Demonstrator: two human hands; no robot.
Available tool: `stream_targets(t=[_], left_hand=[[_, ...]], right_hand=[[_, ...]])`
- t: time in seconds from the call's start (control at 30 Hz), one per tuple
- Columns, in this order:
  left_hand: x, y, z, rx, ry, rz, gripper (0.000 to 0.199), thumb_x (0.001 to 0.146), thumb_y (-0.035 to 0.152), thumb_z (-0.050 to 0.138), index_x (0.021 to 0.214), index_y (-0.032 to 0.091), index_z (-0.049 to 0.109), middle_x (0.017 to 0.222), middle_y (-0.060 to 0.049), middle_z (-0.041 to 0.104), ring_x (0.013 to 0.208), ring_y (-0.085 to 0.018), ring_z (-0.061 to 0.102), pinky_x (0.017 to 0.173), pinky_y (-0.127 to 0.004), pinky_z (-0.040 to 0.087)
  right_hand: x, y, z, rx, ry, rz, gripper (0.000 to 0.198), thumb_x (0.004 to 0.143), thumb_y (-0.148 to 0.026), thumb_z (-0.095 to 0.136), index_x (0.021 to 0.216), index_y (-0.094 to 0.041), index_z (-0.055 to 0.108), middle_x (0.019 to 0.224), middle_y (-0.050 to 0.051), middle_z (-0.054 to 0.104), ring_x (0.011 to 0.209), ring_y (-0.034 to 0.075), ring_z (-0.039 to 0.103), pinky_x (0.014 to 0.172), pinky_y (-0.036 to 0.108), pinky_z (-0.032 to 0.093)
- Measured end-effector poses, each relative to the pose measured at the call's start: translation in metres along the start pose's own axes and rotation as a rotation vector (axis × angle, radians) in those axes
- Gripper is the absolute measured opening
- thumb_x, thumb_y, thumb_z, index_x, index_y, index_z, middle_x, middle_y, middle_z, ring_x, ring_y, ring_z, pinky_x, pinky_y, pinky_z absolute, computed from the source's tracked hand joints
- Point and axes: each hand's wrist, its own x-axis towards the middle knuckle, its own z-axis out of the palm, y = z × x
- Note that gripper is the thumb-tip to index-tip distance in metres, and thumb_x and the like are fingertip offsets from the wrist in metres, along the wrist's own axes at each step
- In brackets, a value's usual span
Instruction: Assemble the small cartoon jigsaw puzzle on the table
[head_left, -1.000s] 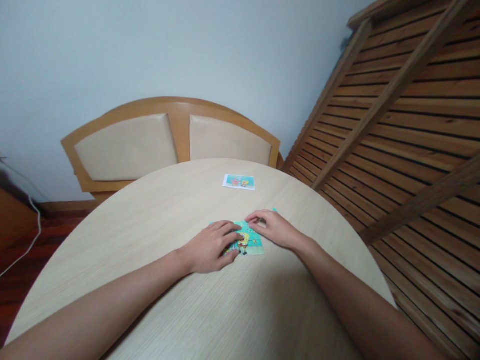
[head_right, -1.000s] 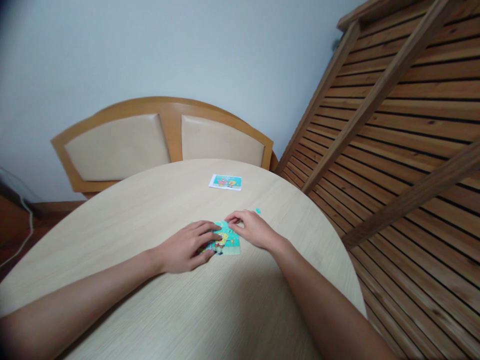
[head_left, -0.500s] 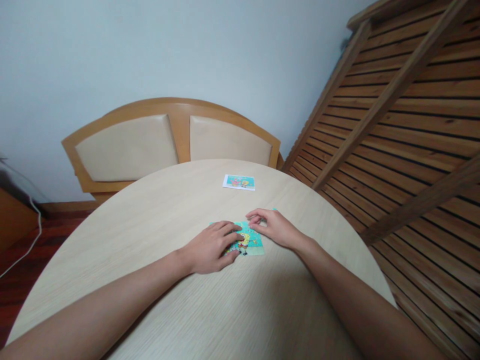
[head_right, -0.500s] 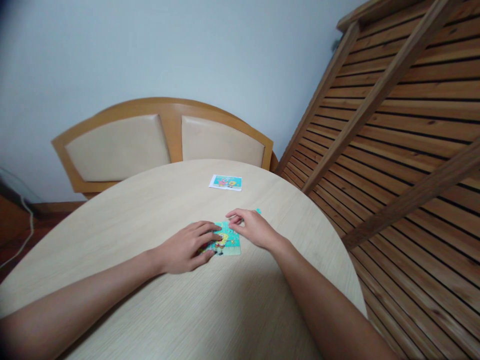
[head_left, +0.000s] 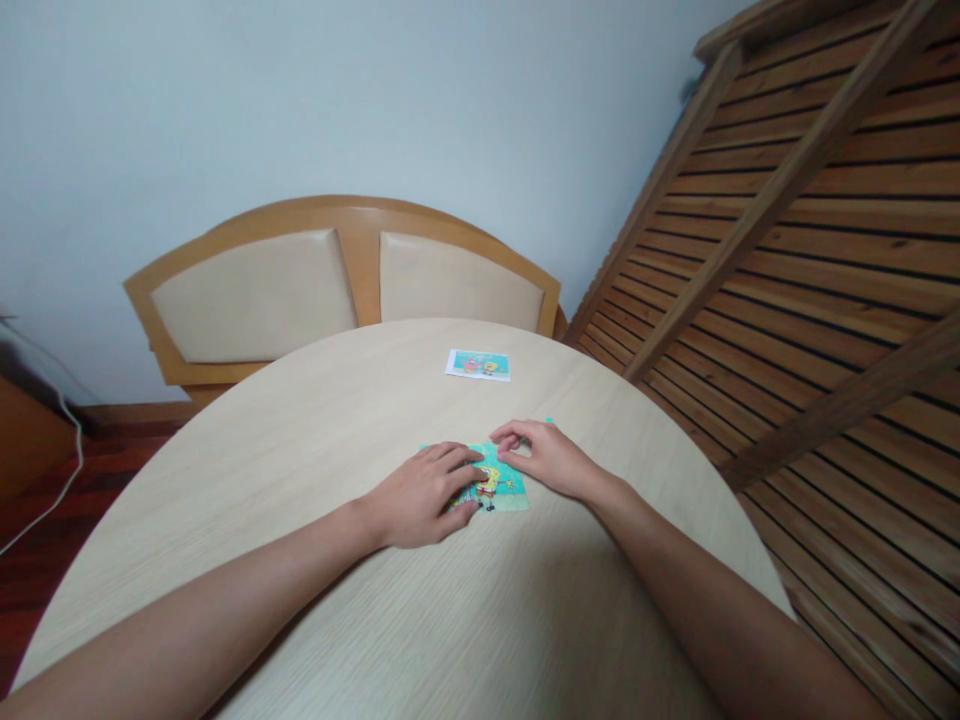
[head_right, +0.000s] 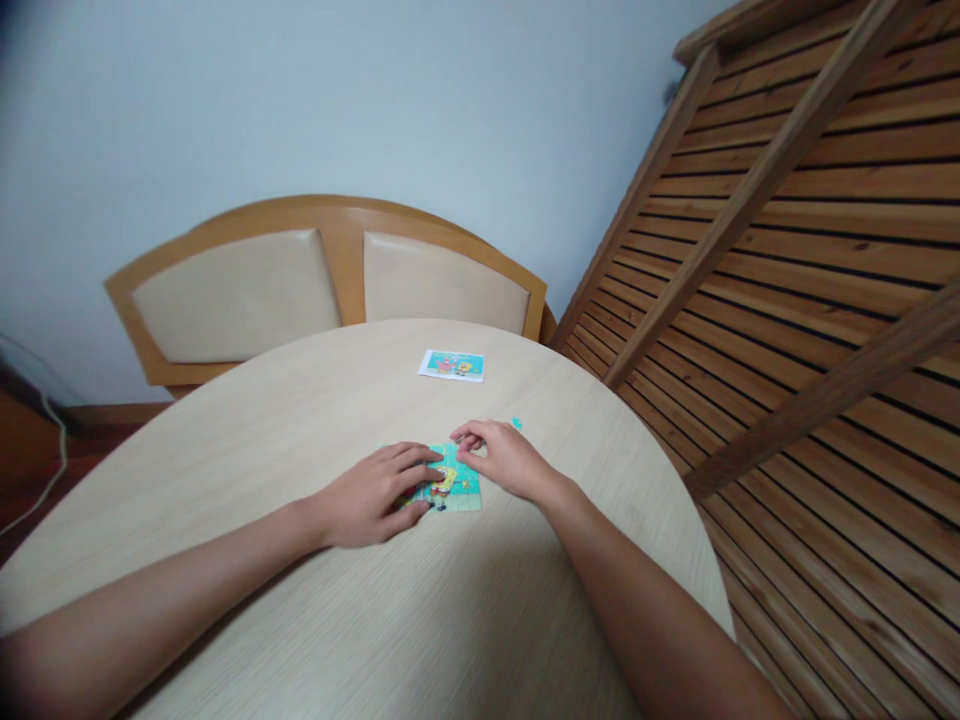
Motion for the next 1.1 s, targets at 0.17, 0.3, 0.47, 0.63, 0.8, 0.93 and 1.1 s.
stream_targets(t=[0.17, 0.3, 0.47, 0.63, 0.8, 0.93, 1.1], left_hand=[[-0.001, 0.000, 0.000, 0.009, -0.006, -0.010, 0.033, 0.094, 0.032, 0.053, 0.125, 0.021, 0.058, 0.131, -0.012, 0.058, 0.124, -0.029, 0.052, 0.106, -0.046, 0.044], [-0.001, 0.000, 0.000, 0.019, -0.014, -0.016, 0.034, 0.094, 0.032, 0.053, 0.125, 0.021, 0.058, 0.131, -0.012, 0.058, 0.124, -0.029, 0.052, 0.106, -0.047, 0.044], [0.000, 0.001, -0.002, 0.018, -0.018, -0.009, 0.033, 0.094, 0.030, 0.054, 0.125, 0.020, 0.058, 0.131, -0.012, 0.058, 0.124, -0.028, 0.052, 0.105, -0.046, 0.045], [-0.001, 0.001, -0.002, 0.010, -0.012, -0.008, 0.033, 0.094, 0.030, 0.053, 0.125, 0.021, 0.058, 0.131, -0.012, 0.058, 0.124, -0.028, 0.052, 0.105, -0.046, 0.045], [0.000, 0.001, -0.001, 0.012, -0.020, -0.011, 0.033, 0.094, 0.030, 0.053, 0.125, 0.020, 0.058, 0.131, -0.012, 0.058, 0.124, -0.029, 0.052, 0.105, -0.047, 0.045], [0.000, 0.001, -0.001, 0.012, -0.017, -0.010, 0.034, 0.094, 0.030, 0.053, 0.125, 0.020, 0.058, 0.132, -0.012, 0.058, 0.124, -0.029, 0.052, 0.105, -0.047, 0.045], [-0.001, 0.000, -0.001, 0.018, -0.012, -0.002, 0.033, 0.094, 0.030, 0.053, 0.125, 0.020, 0.058, 0.131, -0.012, 0.058, 0.124, -0.029, 0.052, 0.105, -0.047, 0.045]], right_hand=[[0.000, 0.000, -0.003, -0.046, 0.012, -0.001, 0.020, 0.086, -0.021, 0.065, 0.106, -0.018, 0.071, 0.093, 0.005, 0.074, 0.086, 0.018, 0.068, 0.081, 0.030, 0.052], [-0.003, 0.010, -0.022, -0.217, 0.109, 0.065, 0.021, 0.088, -0.023, 0.063, 0.106, -0.019, 0.072, 0.093, 0.006, 0.074, 0.085, 0.020, 0.068, 0.079, 0.032, 0.051], [-0.008, 0.027, -0.044, -0.358, 0.173, 0.187, 0.018, 0.089, -0.025, 0.061, 0.098, -0.019, 0.075, 0.091, 0.008, 0.076, 0.084, 0.023, 0.069, 0.076, 0.034, 0.051], [-0.006, 0.030, -0.039, -0.375, 0.140, 0.107, 0.016, 0.089, -0.029, 0.064, 0.094, -0.020, 0.077, 0.099, 0.008, 0.076, 0.094, 0.023, 0.068, 0.087, 0.035, 0.050], [-0.006, 0.028, -0.031, -0.470, 0.078, 0.074, 0.020, 0.087, -0.035, 0.070, 0.098, -0.021, 0.078, 0.100, 0.008, 0.074, 0.098, 0.025, 0.065, 0.090, 0.036, 0.047], [-0.007, 0.028, -0.031, -0.487, 0.049, 0.078, 0.021, 0.088, -0.037, 0.068, 0.099, -0.022, 0.078, 0.100, 0.008, 0.073, 0.098, 0.025, 0.065, 0.090, 0.036, 0.047], [-0.009, 0.027, -0.042, -0.452, 0.076, 0.126, 0.020, 0.090, -0.031, 0.064, 0.100, -0.020, 0.077, 0.103, 0.008, 0.075, 0.098, 0.024, 0.067, 0.089, 0.034, 0.048]])
